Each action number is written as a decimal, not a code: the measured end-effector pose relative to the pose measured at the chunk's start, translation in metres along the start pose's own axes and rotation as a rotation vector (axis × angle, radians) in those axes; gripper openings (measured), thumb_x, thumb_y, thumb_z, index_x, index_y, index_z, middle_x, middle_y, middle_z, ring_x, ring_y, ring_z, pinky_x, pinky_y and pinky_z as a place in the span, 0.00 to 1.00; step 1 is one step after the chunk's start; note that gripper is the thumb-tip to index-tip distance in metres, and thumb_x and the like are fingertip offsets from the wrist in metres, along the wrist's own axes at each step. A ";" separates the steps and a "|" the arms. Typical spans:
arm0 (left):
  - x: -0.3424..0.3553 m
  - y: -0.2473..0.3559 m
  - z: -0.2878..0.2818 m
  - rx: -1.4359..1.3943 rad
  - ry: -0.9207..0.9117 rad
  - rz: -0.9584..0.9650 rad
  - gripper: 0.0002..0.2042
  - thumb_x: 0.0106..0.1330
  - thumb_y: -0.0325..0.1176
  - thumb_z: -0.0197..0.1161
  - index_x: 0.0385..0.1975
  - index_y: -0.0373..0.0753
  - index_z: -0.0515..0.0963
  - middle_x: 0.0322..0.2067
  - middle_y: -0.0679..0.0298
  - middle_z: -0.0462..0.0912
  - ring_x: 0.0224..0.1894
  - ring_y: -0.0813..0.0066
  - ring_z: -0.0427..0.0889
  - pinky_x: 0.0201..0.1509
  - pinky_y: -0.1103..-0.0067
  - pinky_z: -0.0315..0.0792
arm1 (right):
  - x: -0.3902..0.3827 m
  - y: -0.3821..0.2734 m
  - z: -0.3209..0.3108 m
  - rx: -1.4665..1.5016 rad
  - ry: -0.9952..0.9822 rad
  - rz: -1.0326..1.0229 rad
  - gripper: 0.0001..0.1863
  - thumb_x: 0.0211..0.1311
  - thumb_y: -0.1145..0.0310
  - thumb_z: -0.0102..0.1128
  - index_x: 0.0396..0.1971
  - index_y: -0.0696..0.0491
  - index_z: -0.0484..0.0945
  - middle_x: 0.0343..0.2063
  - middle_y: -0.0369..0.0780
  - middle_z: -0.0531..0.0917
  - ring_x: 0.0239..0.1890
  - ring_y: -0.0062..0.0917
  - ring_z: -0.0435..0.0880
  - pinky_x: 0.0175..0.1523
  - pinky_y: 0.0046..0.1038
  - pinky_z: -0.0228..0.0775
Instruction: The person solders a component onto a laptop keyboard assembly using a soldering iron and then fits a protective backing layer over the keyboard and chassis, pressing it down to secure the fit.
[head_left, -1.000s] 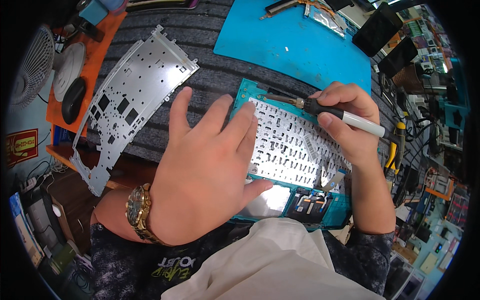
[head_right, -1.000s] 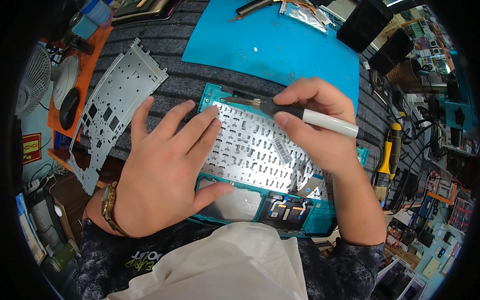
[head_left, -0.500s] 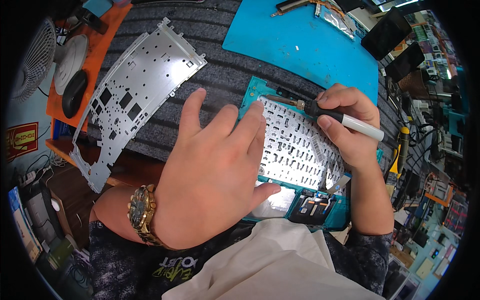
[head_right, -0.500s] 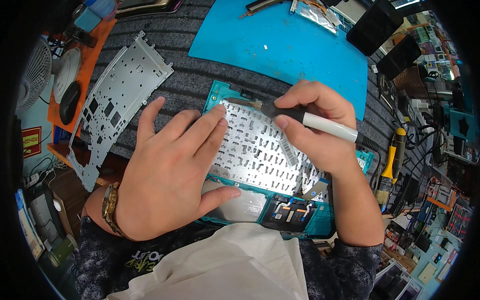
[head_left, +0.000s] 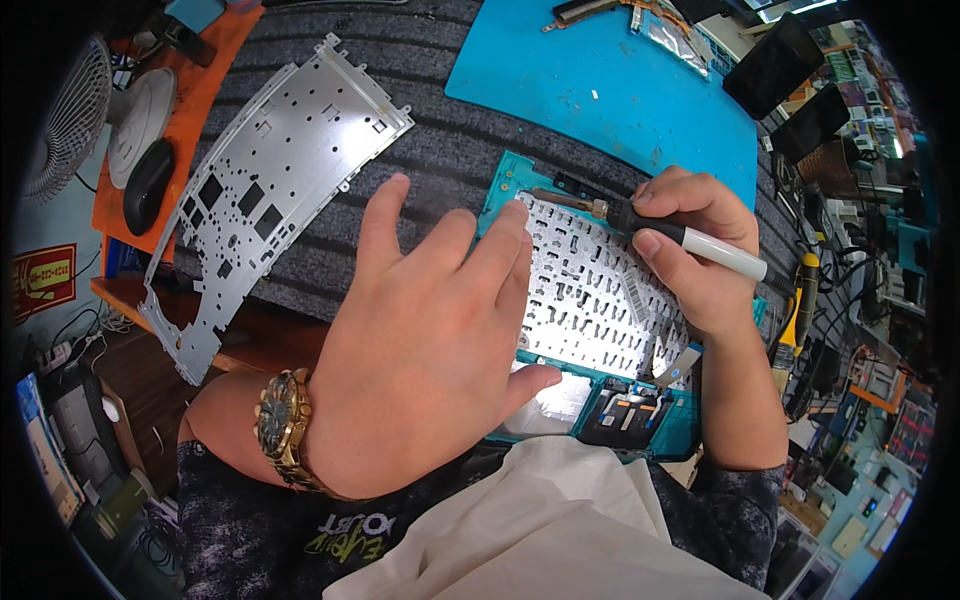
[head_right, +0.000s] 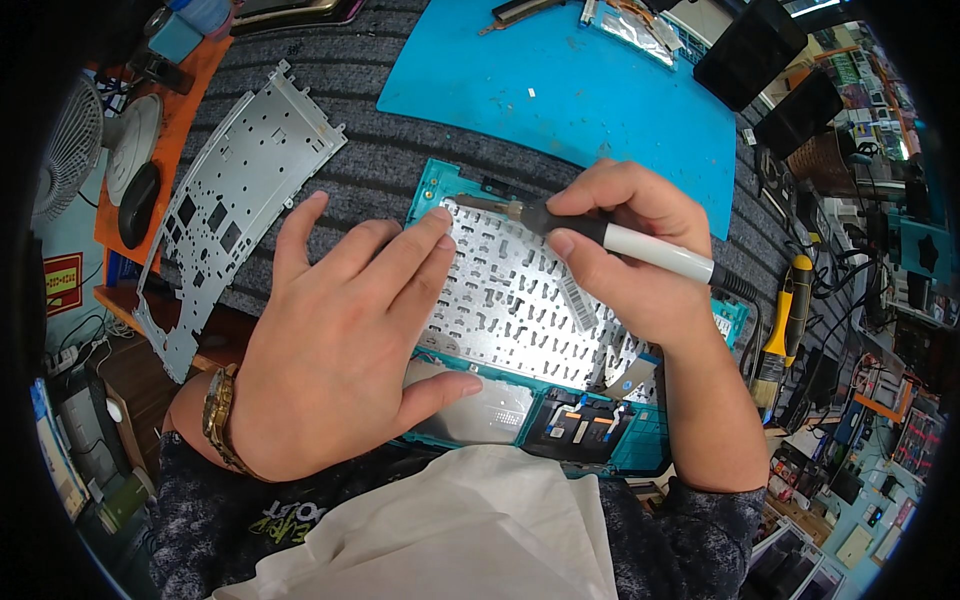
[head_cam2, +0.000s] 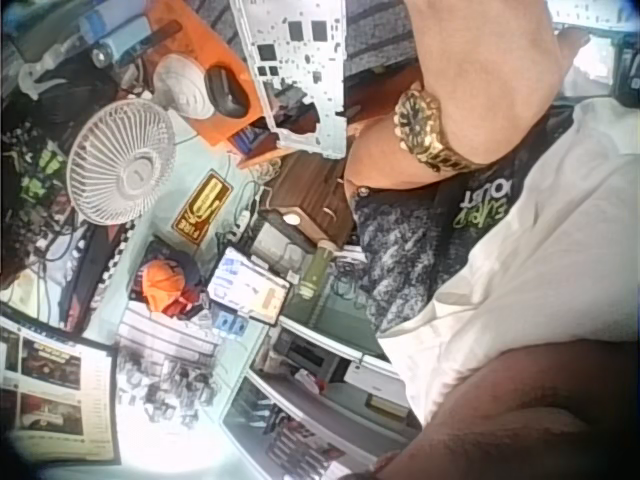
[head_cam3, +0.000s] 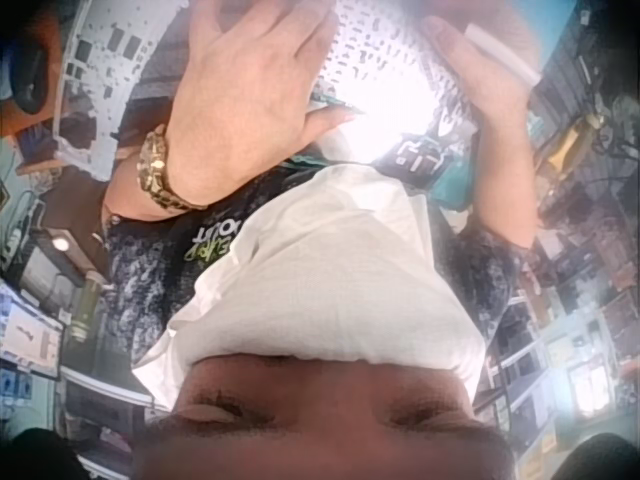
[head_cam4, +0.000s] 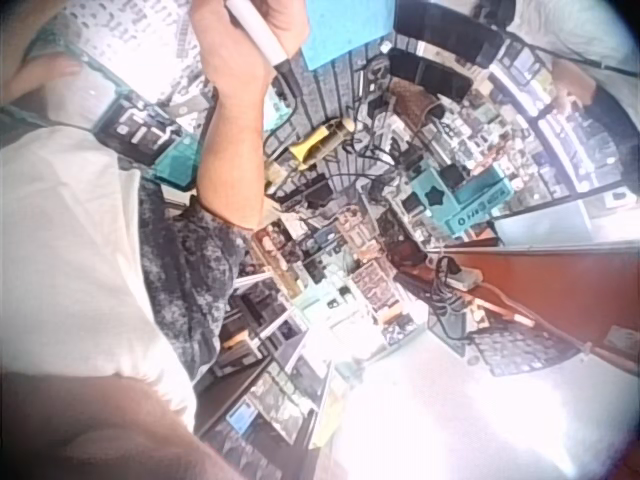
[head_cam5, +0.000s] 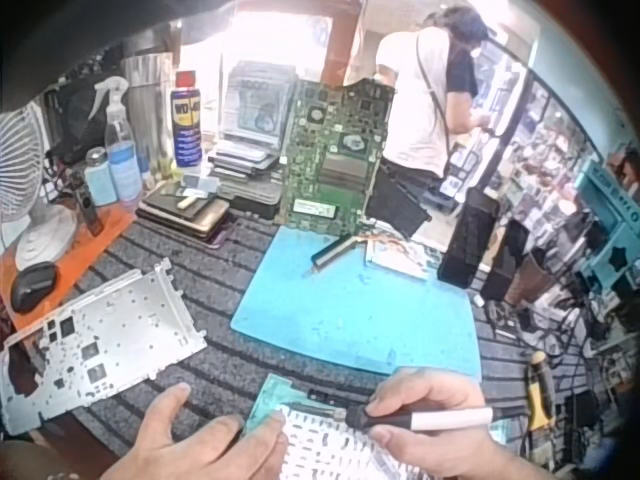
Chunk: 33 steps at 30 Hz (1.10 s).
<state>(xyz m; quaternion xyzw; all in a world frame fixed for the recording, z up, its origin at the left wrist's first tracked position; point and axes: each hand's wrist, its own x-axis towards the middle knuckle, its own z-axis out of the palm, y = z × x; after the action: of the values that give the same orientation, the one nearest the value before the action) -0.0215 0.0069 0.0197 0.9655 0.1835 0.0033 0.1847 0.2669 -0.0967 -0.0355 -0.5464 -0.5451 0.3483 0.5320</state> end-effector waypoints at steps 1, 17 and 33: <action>0.000 0.000 0.000 -0.002 0.000 -0.001 0.46 0.63 0.60 0.82 0.71 0.26 0.83 0.76 0.51 0.80 0.70 0.54 0.81 0.84 0.34 0.58 | 0.000 0.000 0.000 0.000 0.000 0.000 0.14 0.64 0.85 0.79 0.48 0.59 0.89 0.44 0.40 0.91 0.46 0.21 0.86 0.52 0.26 0.75; 0.001 -0.001 0.000 -0.008 -0.010 0.008 0.45 0.64 0.59 0.82 0.70 0.25 0.83 0.75 0.49 0.80 0.71 0.55 0.81 0.87 0.33 0.55 | 0.001 0.004 -0.002 0.008 -0.019 -0.076 0.14 0.64 0.87 0.79 0.48 0.60 0.89 0.44 0.41 0.91 0.46 0.24 0.87 0.54 0.28 0.77; 0.002 -0.001 0.000 -0.021 -0.015 0.003 0.45 0.64 0.59 0.82 0.70 0.24 0.82 0.75 0.48 0.80 0.72 0.54 0.80 0.87 0.33 0.54 | 0.001 0.004 -0.002 -0.005 -0.035 -0.089 0.15 0.63 0.87 0.79 0.48 0.60 0.90 0.44 0.42 0.92 0.47 0.24 0.88 0.54 0.28 0.77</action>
<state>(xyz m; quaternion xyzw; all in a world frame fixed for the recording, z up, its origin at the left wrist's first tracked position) -0.0204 0.0083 0.0197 0.9638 0.1805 -0.0014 0.1961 0.2696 -0.0950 -0.0387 -0.5167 -0.5789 0.3326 0.5360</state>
